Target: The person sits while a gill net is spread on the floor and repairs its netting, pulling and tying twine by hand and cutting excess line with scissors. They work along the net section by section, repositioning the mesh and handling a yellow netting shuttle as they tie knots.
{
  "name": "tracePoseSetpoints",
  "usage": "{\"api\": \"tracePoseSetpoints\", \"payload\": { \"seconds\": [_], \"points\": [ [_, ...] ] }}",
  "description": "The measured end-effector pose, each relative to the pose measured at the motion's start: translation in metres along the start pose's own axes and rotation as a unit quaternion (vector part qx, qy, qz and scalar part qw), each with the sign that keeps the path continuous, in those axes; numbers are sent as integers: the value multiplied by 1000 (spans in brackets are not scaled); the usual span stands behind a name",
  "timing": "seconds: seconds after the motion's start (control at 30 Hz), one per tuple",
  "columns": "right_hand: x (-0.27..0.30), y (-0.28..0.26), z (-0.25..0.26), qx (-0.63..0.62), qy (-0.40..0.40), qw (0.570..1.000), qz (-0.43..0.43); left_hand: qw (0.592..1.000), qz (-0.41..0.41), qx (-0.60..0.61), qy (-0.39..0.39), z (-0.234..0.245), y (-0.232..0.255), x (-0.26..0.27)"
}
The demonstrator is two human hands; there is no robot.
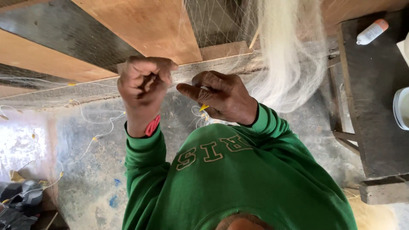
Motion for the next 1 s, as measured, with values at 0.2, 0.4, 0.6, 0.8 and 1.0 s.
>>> {"api": "tracePoseSetpoints", "payload": {
  "seconds": [0.2, 0.4, 0.6, 0.8, 1.0],
  "points": [
    [4, 2, 1, 16, 3, 1000, 3, 923, 183, 322, 101, 4, -37, 31],
    [4, -4, -3, 61, 2, 998, 30, 911, 182, 354, 110, 1, -32, 34],
    [7, -8, -8, 81, -13, 996, 43, 993, 60, 74, 63, 8, -11, 25],
    [8, -13, -10, 105, -3, 993, 55, 997, 53, -27, 58, 8, 2, 24],
    [9, -23, -10, 167, 27, 982, 88, 988, 4, -142, 62, 8, 19, 14]
  ]
}}
Point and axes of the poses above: each hand's wrist, its own x-axis away from the middle knuckle, its own z-axis out of the back of the hand, y = z × x, the point moved 6 cm from there along -x, towards the middle knuckle, and after that the axes turned 11 degrees about -z, right-handed, at the moved point
